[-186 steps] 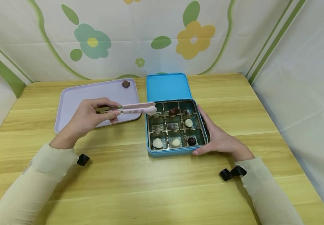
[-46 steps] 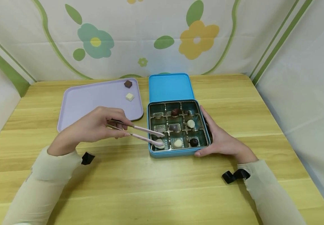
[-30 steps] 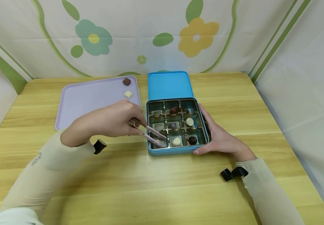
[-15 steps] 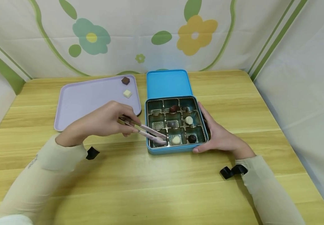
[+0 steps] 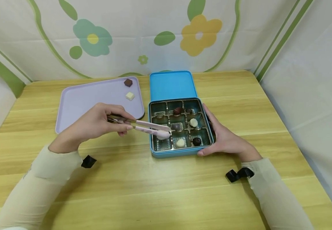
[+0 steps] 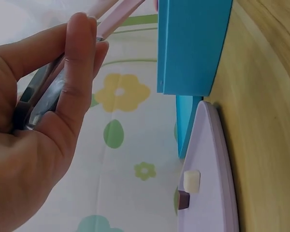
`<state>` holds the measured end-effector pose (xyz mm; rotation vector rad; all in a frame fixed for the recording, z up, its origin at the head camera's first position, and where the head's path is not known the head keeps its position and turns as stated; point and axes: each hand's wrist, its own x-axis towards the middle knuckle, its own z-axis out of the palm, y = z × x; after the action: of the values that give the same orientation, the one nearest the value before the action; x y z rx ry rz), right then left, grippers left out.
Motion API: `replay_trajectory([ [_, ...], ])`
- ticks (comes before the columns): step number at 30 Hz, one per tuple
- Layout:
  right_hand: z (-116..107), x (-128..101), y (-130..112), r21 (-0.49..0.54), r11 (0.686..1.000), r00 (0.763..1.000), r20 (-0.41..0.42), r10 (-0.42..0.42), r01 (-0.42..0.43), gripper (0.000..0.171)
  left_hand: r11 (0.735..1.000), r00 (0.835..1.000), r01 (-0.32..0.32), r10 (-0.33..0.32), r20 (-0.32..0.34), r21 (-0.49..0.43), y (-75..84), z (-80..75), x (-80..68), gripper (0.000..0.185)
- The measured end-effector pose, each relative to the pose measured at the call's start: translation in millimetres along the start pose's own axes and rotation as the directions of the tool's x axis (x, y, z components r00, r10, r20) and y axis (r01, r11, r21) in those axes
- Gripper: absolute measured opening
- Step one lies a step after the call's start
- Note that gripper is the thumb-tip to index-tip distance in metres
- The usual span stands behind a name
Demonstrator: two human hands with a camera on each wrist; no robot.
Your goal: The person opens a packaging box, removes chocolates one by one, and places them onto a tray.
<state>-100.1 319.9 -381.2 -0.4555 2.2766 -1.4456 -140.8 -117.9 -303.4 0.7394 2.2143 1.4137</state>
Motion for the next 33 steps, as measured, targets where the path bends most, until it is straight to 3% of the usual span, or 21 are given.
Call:
replay_trajectory([
  [9, 1.0, 2.2, 1.8, -0.006, 1.0, 1.0, 0.012, -0.007, 0.007, 0.157, 0.989, 0.997, 0.036, -0.045, -0.058, -0.145, -5.1, -0.8, -7.0, 0.021],
  [13, 0.5, 2.8, 2.0, -0.026, 1.0, 1.0, 0.011, 0.0, 0.0, 0.157, 0.977, 0.991, 0.053, -0.078, -0.111, -0.207, -9.0, -1.7, -13.3, 0.022],
  [17, -2.1, 0.8, 1.0, -0.043, 0.999, 1.0, 0.013, 0.012, -0.011, 0.157, 0.966, 0.982, 0.031, -0.077, -0.175, -0.256, -13.7, -2.5, -20.7, 0.026],
  [22, -6.7, -2.5, 2.8, -0.034, 0.999, 1.0, 0.01, 0.005, -0.005, 0.157, 0.962, 0.969, 0.003, -0.07, -0.235, -0.274, -18.3, -3.0, -27.8, 0.027],
  [33, -9.5, -10.8, 10.3, -0.005, 0.999, 0.999, -0.001, -0.044, 0.044, 0.156, 0.962, 0.96, 0.002, -0.078, -0.271, -0.272, -21.2, -3.9, -28.1, 0.026],
])
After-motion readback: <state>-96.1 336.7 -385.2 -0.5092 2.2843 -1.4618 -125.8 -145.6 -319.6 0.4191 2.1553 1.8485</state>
